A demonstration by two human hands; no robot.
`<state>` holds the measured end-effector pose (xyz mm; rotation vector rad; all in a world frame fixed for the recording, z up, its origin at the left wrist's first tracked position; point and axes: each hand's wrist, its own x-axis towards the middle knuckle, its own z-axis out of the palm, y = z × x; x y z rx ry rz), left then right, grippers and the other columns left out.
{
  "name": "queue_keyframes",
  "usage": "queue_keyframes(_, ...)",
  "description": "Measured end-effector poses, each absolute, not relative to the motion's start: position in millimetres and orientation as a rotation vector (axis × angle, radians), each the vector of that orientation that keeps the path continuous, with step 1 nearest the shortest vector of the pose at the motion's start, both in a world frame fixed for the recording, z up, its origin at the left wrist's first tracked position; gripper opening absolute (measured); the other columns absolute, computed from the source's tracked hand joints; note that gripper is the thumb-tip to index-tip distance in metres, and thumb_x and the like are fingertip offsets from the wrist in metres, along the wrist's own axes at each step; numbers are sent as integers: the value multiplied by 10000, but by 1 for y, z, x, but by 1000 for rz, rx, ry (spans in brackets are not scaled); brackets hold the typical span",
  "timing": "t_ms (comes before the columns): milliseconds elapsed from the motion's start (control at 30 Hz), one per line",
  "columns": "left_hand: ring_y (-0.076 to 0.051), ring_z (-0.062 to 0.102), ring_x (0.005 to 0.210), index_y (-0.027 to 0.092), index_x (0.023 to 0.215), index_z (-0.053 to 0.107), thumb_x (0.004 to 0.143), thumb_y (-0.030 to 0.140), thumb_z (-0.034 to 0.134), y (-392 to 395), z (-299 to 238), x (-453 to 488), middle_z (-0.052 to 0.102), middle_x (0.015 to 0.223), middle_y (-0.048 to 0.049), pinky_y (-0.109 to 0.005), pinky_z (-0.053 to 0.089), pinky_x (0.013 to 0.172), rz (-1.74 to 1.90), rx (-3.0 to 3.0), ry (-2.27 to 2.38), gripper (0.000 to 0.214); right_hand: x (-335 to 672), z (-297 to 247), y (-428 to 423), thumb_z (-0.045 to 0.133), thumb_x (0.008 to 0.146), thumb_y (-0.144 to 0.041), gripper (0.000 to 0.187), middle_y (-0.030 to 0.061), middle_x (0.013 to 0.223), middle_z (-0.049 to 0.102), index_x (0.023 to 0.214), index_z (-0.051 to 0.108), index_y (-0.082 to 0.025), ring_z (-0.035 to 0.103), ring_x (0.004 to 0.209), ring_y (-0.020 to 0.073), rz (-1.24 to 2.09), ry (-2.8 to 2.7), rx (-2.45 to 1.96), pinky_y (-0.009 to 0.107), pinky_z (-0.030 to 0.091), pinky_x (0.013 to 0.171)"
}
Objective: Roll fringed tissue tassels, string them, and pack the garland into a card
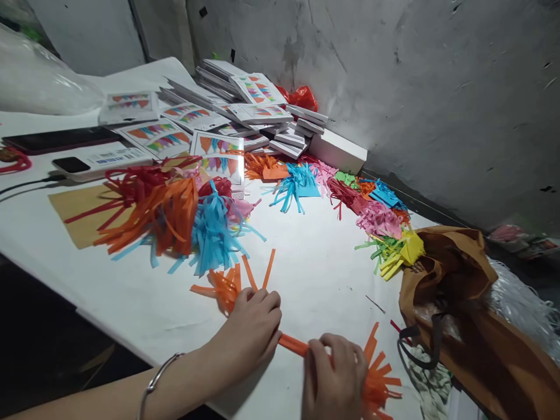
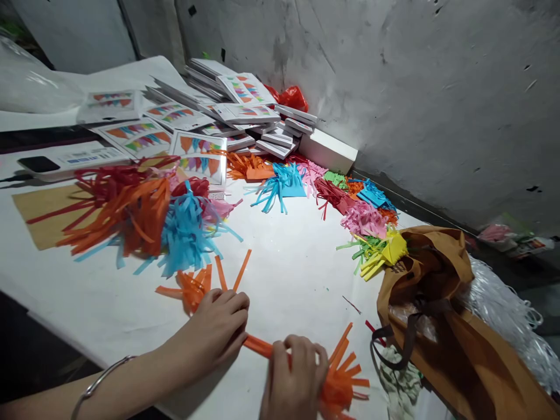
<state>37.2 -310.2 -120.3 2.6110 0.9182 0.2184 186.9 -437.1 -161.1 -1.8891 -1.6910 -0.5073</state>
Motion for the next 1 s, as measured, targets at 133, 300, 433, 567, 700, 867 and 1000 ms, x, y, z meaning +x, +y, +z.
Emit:
queue_keyframes(133, -249, 555, 896, 181, 859, 640, 874, 95, 541, -308, -124, 35, 636, 982, -61, -482, 364, 874, 320, 2612, 871, 131, 176, -166, -428, 396, 980, -97, 265, 14, 767, 612, 870, 604, -219, 536, 740, 186, -377, -1726, -1705, 421, 342, 884)
queue_keyframes(300, -213, 537, 938, 212, 786, 612, 847, 64, 643, -306, -141, 30, 645, 984, 6, -463, 279, 976, 592, 2688, 543, 164, 174, -168, -427, 421, 965, -122, 232, 10, 801, 616, 864, 598, -233, 551, 750, 188, -291, -1656, -1740, 409, 327, 889)
queue_keyframes(433, -191, 530, 899, 202, 780, 615, 867, 87, 661, -306, -148, 31, 647, 927, 17, -429, 271, 986, 629, 2689, 479, 152, 170, -165, -426, 420, 955, -111, 212, 16, 836, 610, 914, 589, -231, 525, 771, 203, -212, -1748, -1766, 415, 307, 887)
queue_keyframes(567, -186, 522, 863, 200, 744, 624, 850, 91, 661, -306, -146, 30, 630, 903, 13, -398, 306, 900, 602, 2560, 558, 156, 176, -167, -429, 378, 967, -79, 265, 6, 774, 584, 840, 556, -228, 503, 748, 202, -265, -1765, -1783, 421, 297, 893)
queue_keyframes(700, -187, 507, 856, 194, 740, 627, 783, 47, 671, -306, -138, 28, 610, 888, 11, -380, 310, 857, 511, 2415, 668, 159, 195, -173, -442, 407, 987, -129, 224, 19, 824, 609, 899, 586, -231, 526, 770, 201, -274, -1752, -1768, 404, 315, 858)
queue_keyframes(867, -185, 503, 836, 177, 694, 616, 771, 40, 654, -303, -132, 29, 604, 865, 13, -392, 310, 863, 419, 2355, 719, 162, 202, -174, -449, 475, 972, -167, 169, 22, 845, 608, 874, 596, -235, 525, 788, 206, -219, -1634, -1780, 432, 306, 880)
queue_keyframes(1000, -219, 511, 838, 180, 735, 625, 904, 110, 515, -305, -127, 33, 617, 888, -25, -432, 325, 845, 353, 2491, 695, 213, 196, -171, -446, 469, 947, -140, 186, 27, 816, 598, 819, 563, -237, 522, 787, 226, -252, -1566, -1904, 460, 295, 879)
